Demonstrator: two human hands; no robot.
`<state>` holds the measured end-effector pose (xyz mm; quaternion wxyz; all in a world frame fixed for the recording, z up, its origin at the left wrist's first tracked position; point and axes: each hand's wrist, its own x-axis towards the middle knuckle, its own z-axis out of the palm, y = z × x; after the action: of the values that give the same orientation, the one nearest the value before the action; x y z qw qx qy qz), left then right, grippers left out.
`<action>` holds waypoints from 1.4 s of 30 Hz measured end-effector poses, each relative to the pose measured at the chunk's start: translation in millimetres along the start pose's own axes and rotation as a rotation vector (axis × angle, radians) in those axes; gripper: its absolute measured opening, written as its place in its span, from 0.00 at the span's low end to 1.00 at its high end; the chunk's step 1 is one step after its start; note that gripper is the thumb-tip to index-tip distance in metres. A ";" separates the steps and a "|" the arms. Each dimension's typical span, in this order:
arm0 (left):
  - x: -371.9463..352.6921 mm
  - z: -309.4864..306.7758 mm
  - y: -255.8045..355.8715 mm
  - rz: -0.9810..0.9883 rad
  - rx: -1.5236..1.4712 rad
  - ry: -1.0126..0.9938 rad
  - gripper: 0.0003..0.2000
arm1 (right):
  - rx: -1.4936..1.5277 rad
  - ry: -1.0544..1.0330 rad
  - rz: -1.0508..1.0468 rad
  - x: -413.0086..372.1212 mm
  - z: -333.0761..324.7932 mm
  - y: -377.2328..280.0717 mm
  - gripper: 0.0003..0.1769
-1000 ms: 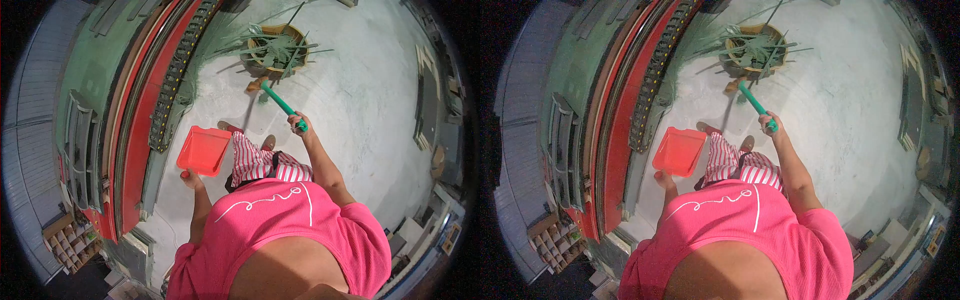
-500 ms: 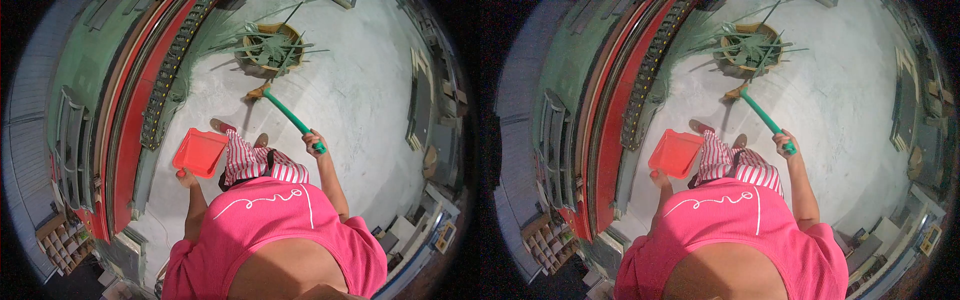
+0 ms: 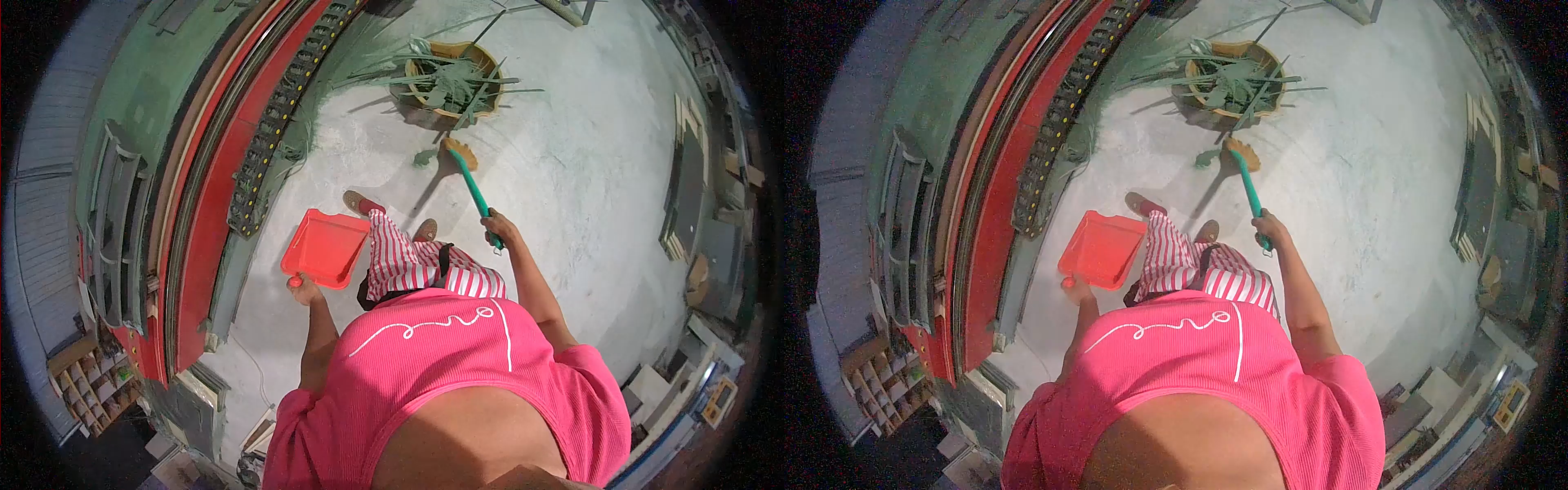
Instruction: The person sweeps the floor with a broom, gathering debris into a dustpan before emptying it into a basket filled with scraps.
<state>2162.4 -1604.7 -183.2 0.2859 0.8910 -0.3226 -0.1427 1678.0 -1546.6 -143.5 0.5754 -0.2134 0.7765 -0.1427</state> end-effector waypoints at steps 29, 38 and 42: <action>0.3 18.2 -15.6 0.122 -0.147 -0.016 0.12 | 0.695 -0.722 0.125 -31.0 13.9 -7.4 0.28; 2.8 1.1 -23.9 0.054 -0.090 0.128 0.12 | 0.679 -0.665 0.215 2.1 -5.0 30.1 0.20; 3.7 -0.2 -27.1 -0.190 0.152 0.218 0.10 | 0.645 -0.580 0.190 3.7 -27.4 32.9 0.15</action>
<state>2178.6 -1590.1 -199.6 0.2361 0.9468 -0.2138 -0.0465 1645.5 -1520.6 -153.8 0.8171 0.0182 0.5150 -0.2582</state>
